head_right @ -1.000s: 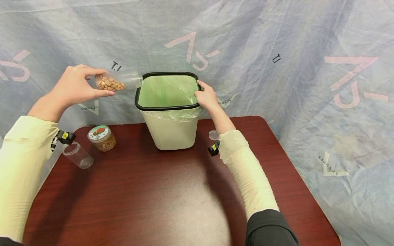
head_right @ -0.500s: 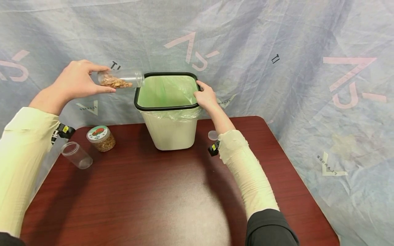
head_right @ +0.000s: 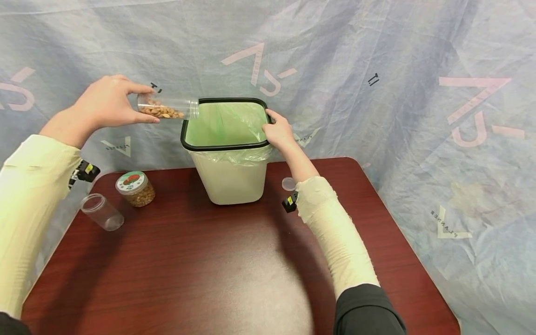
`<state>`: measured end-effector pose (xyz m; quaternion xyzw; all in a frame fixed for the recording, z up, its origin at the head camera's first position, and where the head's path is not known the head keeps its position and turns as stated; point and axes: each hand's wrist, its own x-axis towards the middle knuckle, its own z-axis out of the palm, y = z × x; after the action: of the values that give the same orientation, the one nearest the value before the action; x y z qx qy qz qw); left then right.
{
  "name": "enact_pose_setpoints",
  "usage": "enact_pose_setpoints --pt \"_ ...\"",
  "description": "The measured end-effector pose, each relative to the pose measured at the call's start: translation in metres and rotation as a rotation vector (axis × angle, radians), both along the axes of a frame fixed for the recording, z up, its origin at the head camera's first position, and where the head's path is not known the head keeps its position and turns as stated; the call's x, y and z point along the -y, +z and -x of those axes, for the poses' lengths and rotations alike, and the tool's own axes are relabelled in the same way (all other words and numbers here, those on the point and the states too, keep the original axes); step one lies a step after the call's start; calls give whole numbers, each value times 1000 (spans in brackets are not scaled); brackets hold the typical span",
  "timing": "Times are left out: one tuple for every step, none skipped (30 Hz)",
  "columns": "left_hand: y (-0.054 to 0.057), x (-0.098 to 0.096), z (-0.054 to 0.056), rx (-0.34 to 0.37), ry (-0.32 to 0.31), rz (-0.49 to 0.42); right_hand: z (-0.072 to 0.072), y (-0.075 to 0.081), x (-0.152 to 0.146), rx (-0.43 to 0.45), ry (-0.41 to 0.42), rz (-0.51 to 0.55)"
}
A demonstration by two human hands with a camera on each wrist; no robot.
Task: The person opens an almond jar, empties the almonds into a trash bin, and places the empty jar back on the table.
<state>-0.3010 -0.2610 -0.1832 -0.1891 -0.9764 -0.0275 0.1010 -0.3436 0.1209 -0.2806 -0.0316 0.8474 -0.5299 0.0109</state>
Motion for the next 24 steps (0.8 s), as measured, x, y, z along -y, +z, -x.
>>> enact_pose_setpoints --pt "1 -1 0 -3 -1 4 0 0 0 -2 -2 3" --pt "1 -2 0 0 0 6 0 0 0 -6 -3 4" --pt "2 -2 1 5 2 9 1 -1 0 -7 -4 7" --pt "2 -3 1 8 4 12 1 -1 0 -11 -5 7" --pt "3 -4 1 9 3 14 1 -1 0 -11 -7 7" --pt "3 -5 1 9 2 16 1 -1 -1 -11 -8 7" --pt "3 -6 1 10 0 18 1 -1 0 -11 -9 9" --pt "4 -7 1 14 -1 18 0 -1 0 -10 -9 10" --pt "4 -7 1 14 -2 18 0 -2 0 -9 -8 11" --pt "4 -8 2 13 -3 17 0 -1 0 -9 -8 11" --pt "4 -9 2 13 -5 20 -1 -1 0 -6 -8 13" --pt "4 -9 2 14 -6 21 -1 -2 0 -8 -7 15" --pt "4 -10 2 16 -8 23 -2 -2 0 -7 -6 18" --pt "3 -10 2 16 -8 24 -2 -2 0 -5 -5 19" --pt "3 -10 3 17 -9 25 -2 -2 0 -3 -7 18" --pt "3 -11 3 16 -11 26 -3 -2 0 -2 -8 17" --pt "3 -11 4 16 -14 27 -3 -2 0 0 -9 17" --pt "3 -11 4 16 -17 27 -3 -2 1 2 -9 18" --pt "2 -11 5 15 -20 28 -3 -2 0 3 -9 19" --pt "2 -11 5 11 -25 29 -3 -2 0 1 -9 19" --pt "2 -11 6 8 -29 30 -3 -2 0 -3 -9 22" --pt "3 -11 6 4 -32 30 -3 -2 0 -6 -7 26" --pt "3 -11 7 0 -36 31 -2 -2 0 -10 -6 30" --pt "3 -12 7 -4 -39 31 -2 -2 0 -13 -5 34"
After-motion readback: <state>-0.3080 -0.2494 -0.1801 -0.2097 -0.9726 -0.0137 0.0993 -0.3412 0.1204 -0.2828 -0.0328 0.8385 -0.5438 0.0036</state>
